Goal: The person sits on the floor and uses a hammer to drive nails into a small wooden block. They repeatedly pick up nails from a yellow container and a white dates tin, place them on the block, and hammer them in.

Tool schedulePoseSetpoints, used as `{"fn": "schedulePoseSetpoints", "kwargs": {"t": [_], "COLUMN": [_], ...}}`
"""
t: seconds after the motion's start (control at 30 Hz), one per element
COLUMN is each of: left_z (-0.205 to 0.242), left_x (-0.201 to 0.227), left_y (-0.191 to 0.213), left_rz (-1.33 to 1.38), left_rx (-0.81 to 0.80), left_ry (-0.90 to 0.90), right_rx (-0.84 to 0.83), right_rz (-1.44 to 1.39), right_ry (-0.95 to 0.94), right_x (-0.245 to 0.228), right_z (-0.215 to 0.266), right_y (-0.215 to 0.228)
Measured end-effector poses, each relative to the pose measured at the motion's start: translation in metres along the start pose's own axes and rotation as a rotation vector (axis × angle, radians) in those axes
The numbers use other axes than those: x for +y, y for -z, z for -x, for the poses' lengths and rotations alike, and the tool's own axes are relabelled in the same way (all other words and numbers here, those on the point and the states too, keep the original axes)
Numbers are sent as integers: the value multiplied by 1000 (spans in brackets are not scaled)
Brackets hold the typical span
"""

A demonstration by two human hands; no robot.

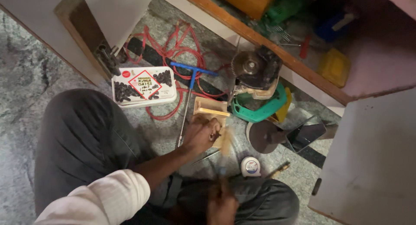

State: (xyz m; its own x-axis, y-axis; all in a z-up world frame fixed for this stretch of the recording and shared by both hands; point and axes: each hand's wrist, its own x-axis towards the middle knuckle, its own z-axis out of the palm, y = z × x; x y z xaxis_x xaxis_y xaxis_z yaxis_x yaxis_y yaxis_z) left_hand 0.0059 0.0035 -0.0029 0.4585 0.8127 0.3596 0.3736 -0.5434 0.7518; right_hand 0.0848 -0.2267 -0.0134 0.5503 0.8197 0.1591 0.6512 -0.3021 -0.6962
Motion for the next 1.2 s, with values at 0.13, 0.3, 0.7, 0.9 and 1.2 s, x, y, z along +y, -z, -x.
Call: {"fn": "schedulePoseSetpoints", "kwargs": {"t": [0.13,0.3,0.7,0.9,1.2], "left_z": [-12,-12,-51,-102,-140], "left_x": [7,13,14,8,-62], "left_y": [6,17,73,134,190], "left_rz": [-64,-84,-233,-205,38], "left_rx": [55,-236,-526,-610,-512], "left_ry": [-23,103,138,7,154], "right_rx": [-28,88,83,-407,-422], "right_rz": [-53,-475,-44,619,761], "right_ry": [-328,-539,-182,-290,-565], "right_x": [6,18,121,160,74], "right_z": [-6,-12,-42,-123,-161], "right_y": [-4,2,-31,-43,-47]}}
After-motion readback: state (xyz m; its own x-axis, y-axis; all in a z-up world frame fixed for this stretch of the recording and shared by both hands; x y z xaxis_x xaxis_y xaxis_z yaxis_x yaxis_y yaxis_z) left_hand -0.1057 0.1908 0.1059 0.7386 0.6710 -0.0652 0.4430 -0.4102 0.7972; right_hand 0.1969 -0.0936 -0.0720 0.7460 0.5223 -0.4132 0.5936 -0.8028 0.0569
